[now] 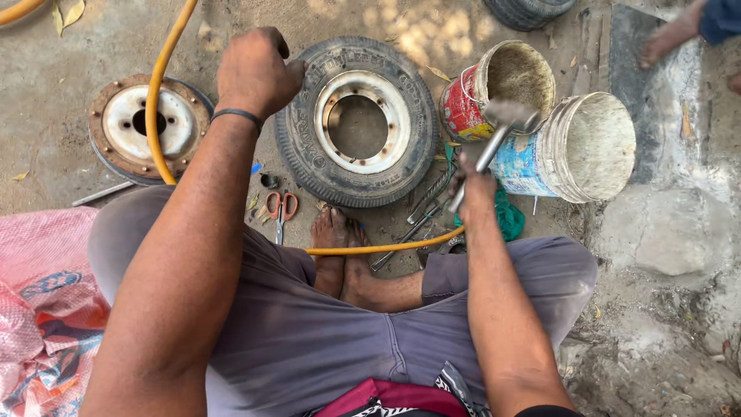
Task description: The person sits on the ground and works on a small vehicle tire. They insert a metal rim into the tire, then use a metal rod to tap and secure the rim into place. The person also uses a yellow hose, likely for air, and handles small metal fasteners.
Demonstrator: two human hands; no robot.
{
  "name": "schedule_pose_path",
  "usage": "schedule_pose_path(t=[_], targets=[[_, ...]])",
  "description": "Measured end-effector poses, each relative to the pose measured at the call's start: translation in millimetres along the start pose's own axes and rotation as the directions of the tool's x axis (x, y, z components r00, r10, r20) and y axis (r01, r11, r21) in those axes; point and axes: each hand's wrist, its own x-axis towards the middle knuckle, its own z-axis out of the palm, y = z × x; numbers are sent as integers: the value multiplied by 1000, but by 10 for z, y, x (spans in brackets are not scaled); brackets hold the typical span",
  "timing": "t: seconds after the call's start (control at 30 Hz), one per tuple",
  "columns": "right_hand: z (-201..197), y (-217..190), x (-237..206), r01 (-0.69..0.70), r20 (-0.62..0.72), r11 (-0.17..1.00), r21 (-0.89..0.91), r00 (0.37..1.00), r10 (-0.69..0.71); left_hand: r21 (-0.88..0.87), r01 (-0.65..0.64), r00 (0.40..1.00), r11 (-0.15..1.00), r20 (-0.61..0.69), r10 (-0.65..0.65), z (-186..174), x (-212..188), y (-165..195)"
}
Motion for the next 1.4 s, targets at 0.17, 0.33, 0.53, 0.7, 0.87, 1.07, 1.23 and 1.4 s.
schedule_pose_path(t=[0.17,0.33,0.53,0.7,0.87,1.07,1.23,1.4], targets=[[-66,832,76,-409,75,907,99,912,403,-82,10,986,997,-164,-24,-157,-48,-123],[-186,1030,94,-357,-96,862,-359,933,347,-105,80,989,991,-117,-92,-191,-44,-94],[293,698,-124,474,299,244,-846,802,-518,-104,-45,978,994,-205,23,-191,-2,-29],[1261,924,-647,808,753,-54,-587,520,-402,-112,37,991,993,-122,-51,-189,-1,-65],[1903,1173,-934,773,784,-149,-617,586,-208,-14,142,990,990,15,-142,-240,-13,-152],[2021,1192,-763,731,754,-193,-654,649,-97,-32,262,964,965,51,-260,-339,-142,-448],[1990,13,-763,841,844,-68,-537,532,-73,80,452,862,889,220,-458,-283,-289,-922],[1466,-1715,-348,570,635,562,-599,766,-101,218,531,727,819,380,-572,-119,-548,-1415]])
